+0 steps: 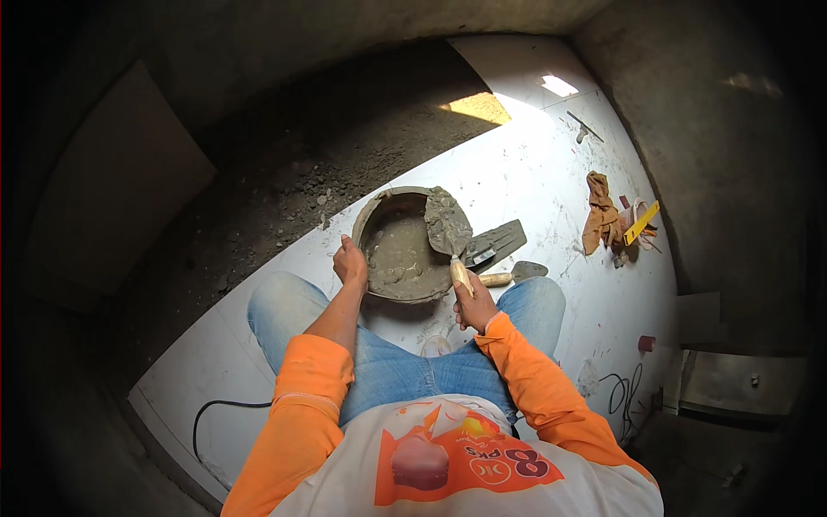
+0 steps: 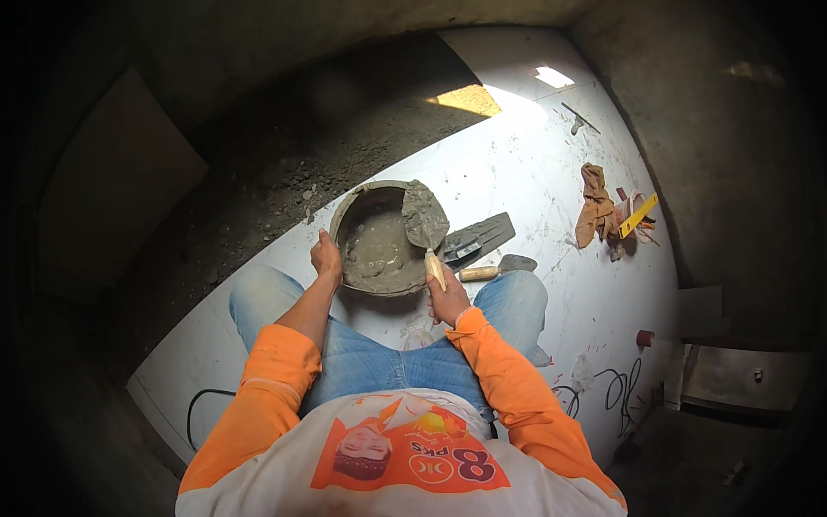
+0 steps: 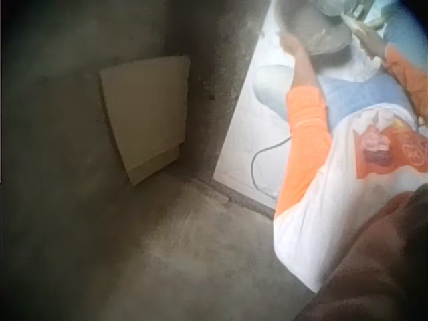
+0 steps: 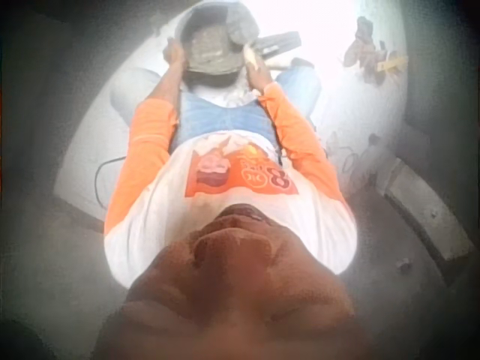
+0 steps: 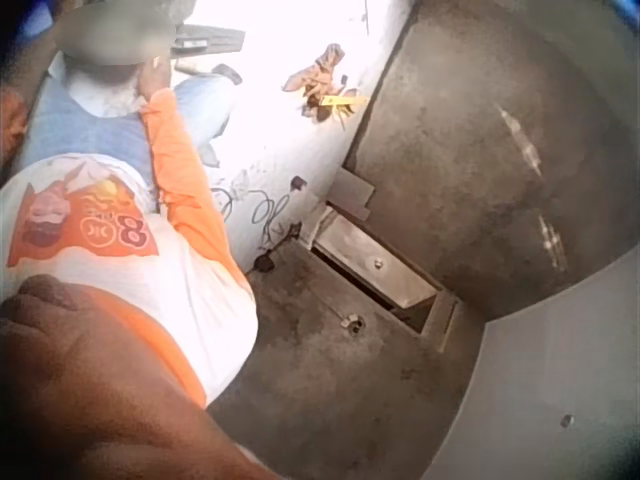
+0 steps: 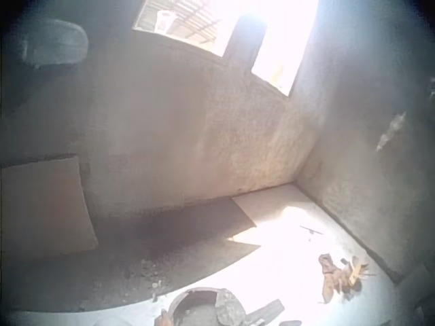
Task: The person mixes mortar in a bucket with a trowel, then uses the trowel and a rectangular float to apply and smooth the mortar onto a small patch of floor between tiled sections, receiving a fresh bucket of mortar through an opening during the process.
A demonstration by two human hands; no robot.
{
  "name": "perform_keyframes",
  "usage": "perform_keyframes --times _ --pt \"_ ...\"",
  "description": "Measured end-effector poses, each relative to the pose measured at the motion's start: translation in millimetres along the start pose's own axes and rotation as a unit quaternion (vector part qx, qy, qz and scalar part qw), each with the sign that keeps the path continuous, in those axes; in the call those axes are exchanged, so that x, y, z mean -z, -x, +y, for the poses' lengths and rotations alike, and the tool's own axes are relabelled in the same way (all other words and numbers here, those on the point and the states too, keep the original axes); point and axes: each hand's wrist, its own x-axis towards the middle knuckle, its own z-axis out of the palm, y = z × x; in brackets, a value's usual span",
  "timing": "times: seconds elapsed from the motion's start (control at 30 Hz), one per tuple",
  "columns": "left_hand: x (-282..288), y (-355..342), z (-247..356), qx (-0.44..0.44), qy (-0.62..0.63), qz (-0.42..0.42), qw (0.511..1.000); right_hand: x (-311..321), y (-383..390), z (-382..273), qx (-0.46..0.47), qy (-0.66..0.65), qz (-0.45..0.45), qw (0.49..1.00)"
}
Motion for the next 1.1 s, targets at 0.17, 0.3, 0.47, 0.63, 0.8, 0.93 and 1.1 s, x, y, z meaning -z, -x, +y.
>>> perform_keyframes --times 0.17,0.3,0.47,0.63,0.8,0.93,1.1 --pt "1 5 5 -0.033 -0.044 0.006 0.998 21 -13 -1 -0.019 -0.052 -0.064 0.996" --pt "-1 -6 -12 -0.059 -0.040 0.023 0.997 4 -9 1 -0.033 -0.110 -0.043 0.992" --pt "-6 0 -8 -0.090 -0.040 0.013 0.995 8 -25 -5 -0.015 -0.082 -0.097 0.992" --pt "-5 -6 -19 -0.141 -0.072 0.039 0.987 9 -24 -20 0.056 0.027 -0.108 0.992" --pt "-4 -11 -24 -0.128 -0.045 0.011 0.991 12 -11 8 0.124 0.165 -0.102 0.973" --pt "-3 -3 -17 -0.122 -0.042 0.018 0.991 56 1 -29 0.209 0.442 -0.011 0.872" --pt "-4 -14 -18 -0.088 -0.017 0.009 0.996 54 -10 -127 0.234 0.722 0.010 0.651"
